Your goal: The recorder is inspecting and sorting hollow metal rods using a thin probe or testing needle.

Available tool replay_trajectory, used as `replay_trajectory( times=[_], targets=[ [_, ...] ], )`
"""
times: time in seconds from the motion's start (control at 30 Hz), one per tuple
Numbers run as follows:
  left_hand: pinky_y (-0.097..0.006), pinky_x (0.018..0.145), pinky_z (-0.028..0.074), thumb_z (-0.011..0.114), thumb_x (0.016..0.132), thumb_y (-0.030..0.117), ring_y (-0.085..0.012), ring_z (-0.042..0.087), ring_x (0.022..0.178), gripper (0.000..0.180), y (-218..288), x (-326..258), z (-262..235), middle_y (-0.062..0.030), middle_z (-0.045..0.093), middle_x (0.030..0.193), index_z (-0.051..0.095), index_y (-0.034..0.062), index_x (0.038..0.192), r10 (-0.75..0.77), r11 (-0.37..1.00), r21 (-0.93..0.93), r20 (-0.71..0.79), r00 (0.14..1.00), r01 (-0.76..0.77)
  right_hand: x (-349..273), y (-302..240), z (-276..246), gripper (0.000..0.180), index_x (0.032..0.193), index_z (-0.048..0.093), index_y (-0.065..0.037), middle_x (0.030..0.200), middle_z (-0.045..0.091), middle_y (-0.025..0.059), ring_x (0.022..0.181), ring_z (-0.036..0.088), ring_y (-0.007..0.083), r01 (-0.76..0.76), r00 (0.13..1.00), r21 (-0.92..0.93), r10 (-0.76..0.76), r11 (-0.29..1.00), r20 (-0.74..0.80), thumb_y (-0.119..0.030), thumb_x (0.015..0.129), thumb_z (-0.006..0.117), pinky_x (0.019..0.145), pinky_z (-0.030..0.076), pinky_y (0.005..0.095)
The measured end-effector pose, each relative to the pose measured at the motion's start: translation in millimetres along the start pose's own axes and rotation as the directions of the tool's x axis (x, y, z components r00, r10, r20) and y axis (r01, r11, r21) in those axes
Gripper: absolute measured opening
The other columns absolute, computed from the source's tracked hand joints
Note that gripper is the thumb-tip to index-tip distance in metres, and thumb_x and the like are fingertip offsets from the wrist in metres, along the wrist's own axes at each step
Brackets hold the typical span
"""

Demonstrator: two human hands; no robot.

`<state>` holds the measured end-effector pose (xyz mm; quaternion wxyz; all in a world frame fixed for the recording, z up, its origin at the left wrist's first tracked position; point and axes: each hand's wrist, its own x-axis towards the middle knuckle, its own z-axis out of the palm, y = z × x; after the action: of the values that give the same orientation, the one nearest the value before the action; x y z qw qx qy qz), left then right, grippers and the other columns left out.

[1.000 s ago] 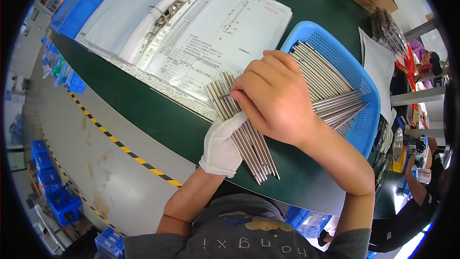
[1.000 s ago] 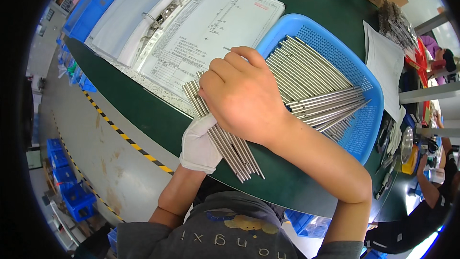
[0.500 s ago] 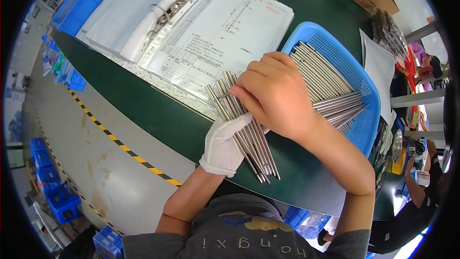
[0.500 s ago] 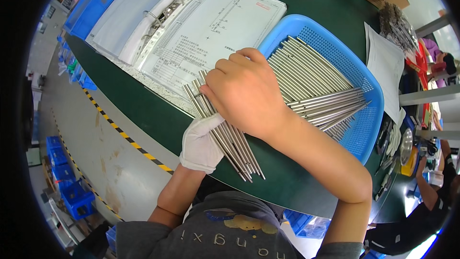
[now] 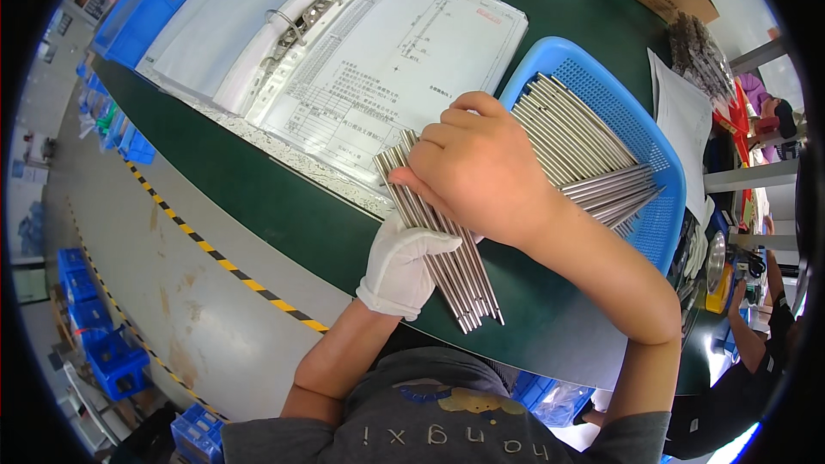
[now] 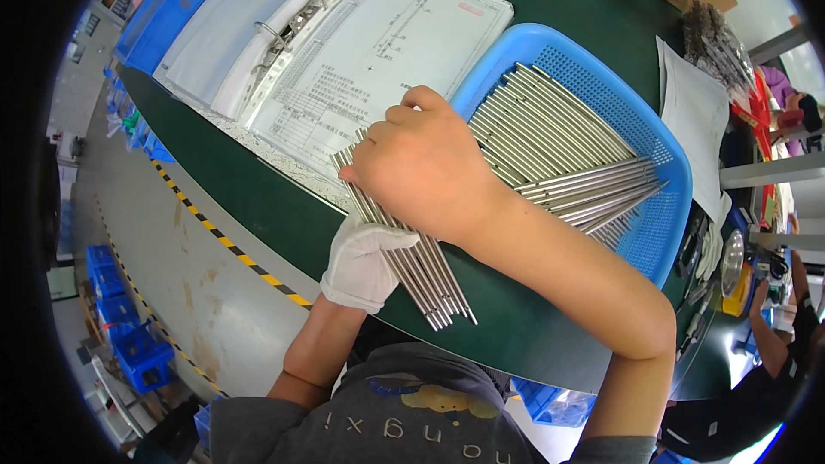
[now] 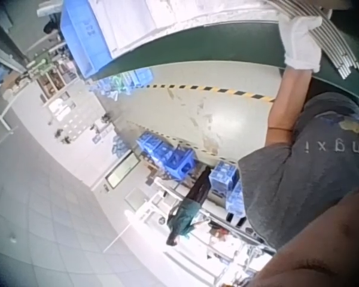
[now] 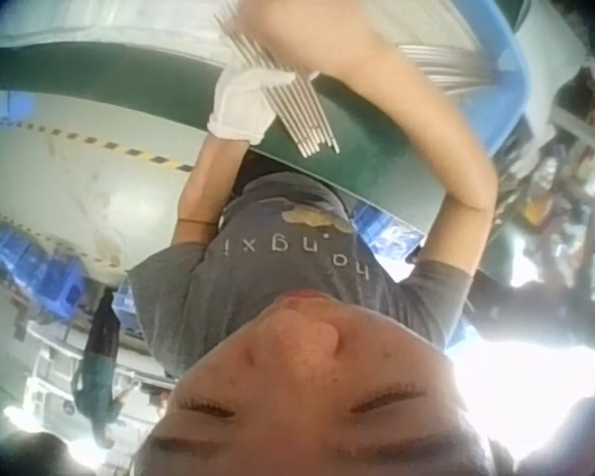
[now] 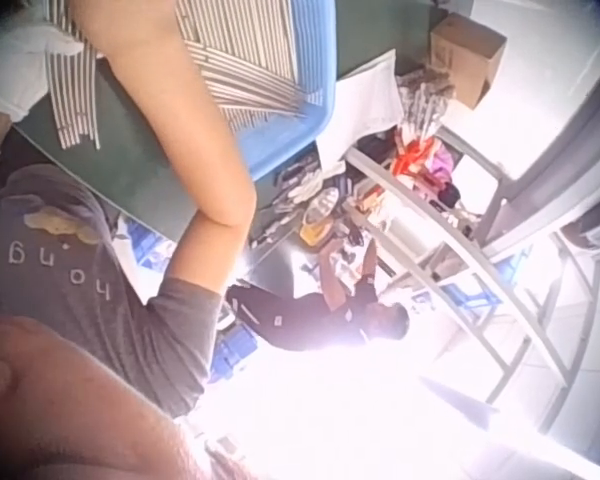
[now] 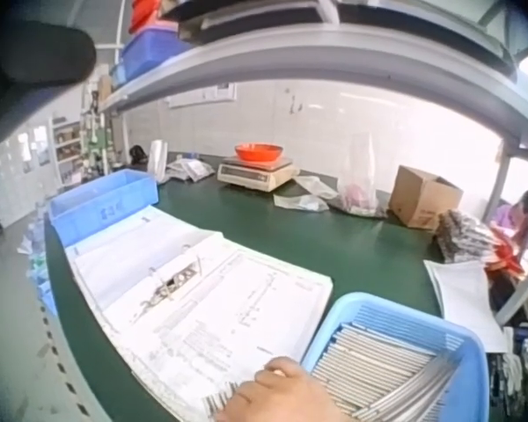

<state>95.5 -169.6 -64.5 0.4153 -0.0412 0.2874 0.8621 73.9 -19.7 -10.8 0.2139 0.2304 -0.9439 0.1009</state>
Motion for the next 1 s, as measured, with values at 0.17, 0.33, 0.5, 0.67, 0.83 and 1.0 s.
replay_trajectory(
  times=[0.17,0.33,0.5,0.67,0.83,1.0],
  targets=[
    [-0.039,0.089,0.054,0.056,0.076,-0.008,-0.0284,0.066,0.101,0.054,1.8,0.3,0.5,-0.0165,0.064,0.109,0.048,-0.0053,0.129,-0.006,1.0,-0.003,0.0,1.0,0.006,-1.8,-0.9,-8.4,0.019,0.07,0.063,-0.006,0.071,0.06,0.006,0.076,0.062,0.0244,-0.081,0.997,0.131,0.083,0.988,-0.011,-0.021,0.076,0.074,0.084,0.047,0.0381],
    [-0.038,0.089,0.055,0.056,0.077,-0.008,-0.0264,0.067,0.099,0.051,1.6,-1.4,1.7,-0.0149,0.065,0.107,0.048,-0.0048,0.128,-0.016,0.999,-0.048,-0.012,1.0,0.015,-4.3,-1.8,-23.8,0.015,0.073,0.061,-0.005,0.073,0.058,0.0074,0.079,0.06,0.0262,-0.112,0.991,0.16,0.121,0.981,-0.048,-0.015,0.076,0.072,0.086,0.046,0.0376],
    [-0.037,0.086,0.056,0.058,0.077,-0.008,-0.0248,0.068,0.094,0.045,1.9,-2.8,-0.2,-0.0147,0.066,0.103,0.052,-0.0049,0.121,-0.041,0.999,0.001,-0.081,0.996,0.041,-1.5,-3.7,-21.1,0.016,0.073,0.06,-0.004,0.073,0.057,0.008,0.076,0.06,0.0265,-0.044,0.997,0.117,0.051,0.992,-0.062,-0.015,0.075,0.071,0.088,0.048,0.0392],
    [-0.034,0.082,0.055,0.058,0.077,-0.008,-0.0234,0.068,0.09,0.04,-1.4,-0.7,-0.8,-0.0131,0.066,0.1,0.055,-0.0048,0.116,-0.011,0.999,-0.037,-0.092,0.996,0.007,-0.7,-5.3,-19.6,0.014,0.075,0.059,-0.007,0.073,0.055,0.0062,0.075,0.058,0.0256,-0.004,0.998,0.087,0.009,0.996,-0.065,-0.01,0.072,0.073,0.092,0.048,0.0425],
    [-0.031,0.082,0.052,0.058,0.077,-0.007,-0.0207,0.066,0.09,0.034,-4.8,2.8,0.6,-0.0104,0.065,0.096,0.057,-0.0036,0.111,0.049,0.999,0.025,-0.093,0.994,-0.047,2.9,-11.4,-21.9,0.019,0.075,0.058,-0.008,0.071,0.052,0.0049,0.073,0.057,0.0247,0.071,0.997,-0.039,-0.072,0.997,-0.022,-0.012,0.069,0.075,0.095,0.048,0.0442],
    [-0.032,0.084,0.051,0.056,0.075,-0.006,-0.0204,0.065,0.091,0.035,-3.7,1.6,2.9,-0.0096,0.064,0.097,0.057,-0.0029,0.109,0.086,0.996,0.037,-0.047,0.995,-0.084,12.5,-10.3,-15.8,0.021,0.071,0.057,-0.007,0.07,0.054,0.0066,0.072,0.058,0.0254,0.102,0.994,-0.088,-0.105,0.991,-0.023,-0.019,0.071,0.075,0.092,0.049,0.0424]
  ],
)
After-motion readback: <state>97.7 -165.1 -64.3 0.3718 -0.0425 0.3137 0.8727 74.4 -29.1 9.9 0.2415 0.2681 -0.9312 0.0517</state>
